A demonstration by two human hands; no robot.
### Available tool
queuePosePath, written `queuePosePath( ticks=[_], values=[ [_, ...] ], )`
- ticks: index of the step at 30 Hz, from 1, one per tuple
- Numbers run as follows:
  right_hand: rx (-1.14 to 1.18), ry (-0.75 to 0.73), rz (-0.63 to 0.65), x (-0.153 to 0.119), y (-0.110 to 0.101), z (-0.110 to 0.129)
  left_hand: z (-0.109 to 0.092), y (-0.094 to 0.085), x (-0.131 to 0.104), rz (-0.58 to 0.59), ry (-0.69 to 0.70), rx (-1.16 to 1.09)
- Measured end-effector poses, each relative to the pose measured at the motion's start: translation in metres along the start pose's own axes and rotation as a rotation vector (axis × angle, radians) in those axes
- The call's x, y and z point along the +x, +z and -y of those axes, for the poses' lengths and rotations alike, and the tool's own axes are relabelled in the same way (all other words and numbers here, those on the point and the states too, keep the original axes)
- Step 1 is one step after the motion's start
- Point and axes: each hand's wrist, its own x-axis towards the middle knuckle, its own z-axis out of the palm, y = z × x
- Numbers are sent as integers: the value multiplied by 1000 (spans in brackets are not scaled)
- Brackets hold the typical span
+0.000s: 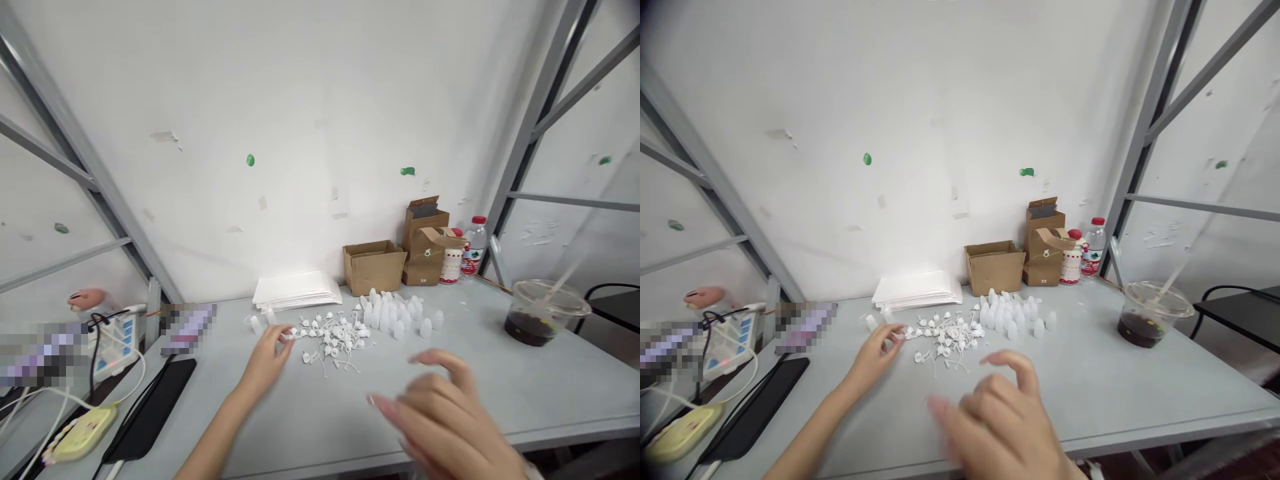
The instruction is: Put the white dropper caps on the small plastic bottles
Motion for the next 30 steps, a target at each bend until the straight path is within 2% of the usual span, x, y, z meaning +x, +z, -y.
queuePosePath(
  ticks=[1,2,4,7,9,11,16,20,25,30],
  values=[
    [-31,33,58,0,10,-11,-4,5,-1,93,21,1],
    [-89,115,56,-2,21,-25,-8,9,-3,167,41,8],
    [-211,298,100,-13,40,-60,-14,15,-6,254,47,48],
    [-390,490,96,-32,59,-109,-13,20,-6,286,9,110],
    [-463,522,87,-36,64,-132,-7,22,-5,268,1,143],
    [-512,508,109,-31,67,-144,-1,24,-3,238,8,181],
    [-572,487,165,-8,70,-155,10,23,0,170,-6,248],
    [-519,526,159,-1,68,-162,11,19,0,124,-27,240],
    [-462,624,55,-10,54,-165,3,17,-1,64,-53,193],
    [-467,730,-37,-32,51,-152,-6,25,-1,156,-121,183]
  ],
)
